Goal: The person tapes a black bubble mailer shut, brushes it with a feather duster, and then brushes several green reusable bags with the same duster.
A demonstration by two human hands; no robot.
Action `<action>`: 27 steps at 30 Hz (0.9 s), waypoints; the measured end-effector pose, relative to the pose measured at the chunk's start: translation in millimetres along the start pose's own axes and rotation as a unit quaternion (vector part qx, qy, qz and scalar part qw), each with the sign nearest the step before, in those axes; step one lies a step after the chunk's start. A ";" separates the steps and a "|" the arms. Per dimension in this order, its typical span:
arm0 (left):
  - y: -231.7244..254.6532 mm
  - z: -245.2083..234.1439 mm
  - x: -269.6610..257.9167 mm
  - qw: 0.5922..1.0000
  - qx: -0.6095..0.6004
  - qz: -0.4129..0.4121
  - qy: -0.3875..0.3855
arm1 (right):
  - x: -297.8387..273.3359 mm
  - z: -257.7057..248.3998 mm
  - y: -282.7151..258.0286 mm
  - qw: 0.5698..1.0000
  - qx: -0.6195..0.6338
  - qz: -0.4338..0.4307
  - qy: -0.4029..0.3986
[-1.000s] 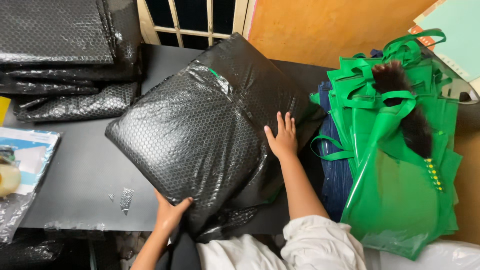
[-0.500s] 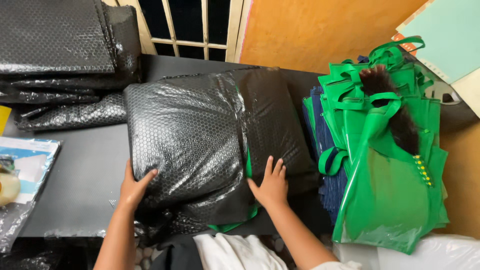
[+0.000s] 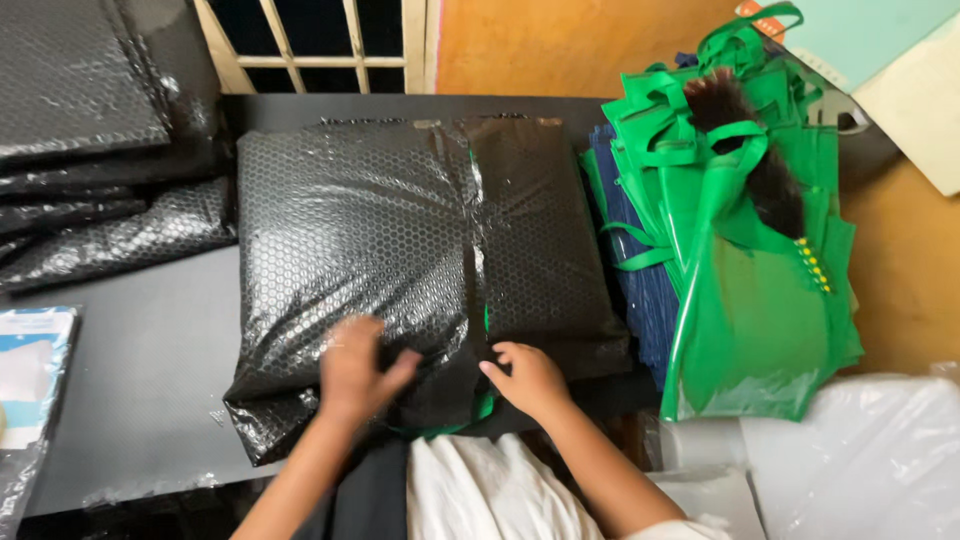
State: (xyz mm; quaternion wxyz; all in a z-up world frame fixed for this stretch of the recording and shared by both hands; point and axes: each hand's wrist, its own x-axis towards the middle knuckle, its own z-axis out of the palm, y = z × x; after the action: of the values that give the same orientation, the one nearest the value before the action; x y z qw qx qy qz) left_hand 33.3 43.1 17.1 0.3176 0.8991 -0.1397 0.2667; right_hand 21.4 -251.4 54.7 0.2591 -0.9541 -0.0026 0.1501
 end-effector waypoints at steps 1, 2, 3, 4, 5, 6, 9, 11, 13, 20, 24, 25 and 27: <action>15.5 13.9 -7.6 1.000 -0.004 -0.001 -0.003 | 8.5 22.7 12.0 1.000 -0.001 0.005 -0.001; 30.9 27.7 -14.3 0.995 0.007 0.053 -0.079 | 16.8 45.5 24.3 0.999 -0.001 -0.035 0.017; 47.0 41.2 -21.1 0.982 0.018 0.107 -0.154 | 24.9 67.9 37.0 0.997 0.000 -0.074 0.036; 42.5 52.9 -28.0 0.982 0.015 0.107 -0.155 | 25.7 76.2 41.8 0.997 -0.002 -0.070 0.036; 38.5 64.7 -34.8 0.977 0.066 0.128 -0.158 | 26.3 84.1 46.9 0.994 -0.020 -0.100 0.035; 34.5 76.5 -40.5 0.969 0.118 0.150 -0.159 | 27.4 91.8 51.8 0.990 -0.037 -0.129 0.035; 19.0 97.0 -45.0 0.959 0.141 0.222 -0.102 | 20.3 69.1 43.7 0.994 -0.023 -0.108 -0.013; 26.1 91.6 -30.4 0.969 0.114 0.205 -0.082 | 16.1 62.7 54.9 0.992 0.014 -0.123 0.017; 31.5 72.3 -14.9 0.976 0.090 0.187 -0.060 | 7.6 51.4 55.2 0.987 0.052 -0.141 0.048; 15.8 -19.5 38.0 0.905 -0.315 -0.262 -0.111 | -32.2 53.5 33.1 0.954 -0.108 -0.274 -0.051; 2.3 -41.4 68.4 0.927 -0.184 -0.295 -0.140 | -3.3 120.2 57.4 0.898 -0.237 -0.365 0.065; -0.9 -39.2 69.3 0.927 -0.181 -0.296 -0.139 | -4.5 96.7 45.6 0.898 -0.234 -0.367 0.065; -7.6 -34.3 70.2 0.911 -0.199 -0.319 -0.168 | -6.8 48.9 22.8 0.887 0.349 -0.248 -0.175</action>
State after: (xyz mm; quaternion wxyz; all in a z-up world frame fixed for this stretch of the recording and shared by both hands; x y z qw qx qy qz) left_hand 80.6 65.2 75.7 0.5301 0.8455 0.0527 -0.0376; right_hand -0.9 -247.5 5.2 0.5996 -0.7286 -0.2318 0.2363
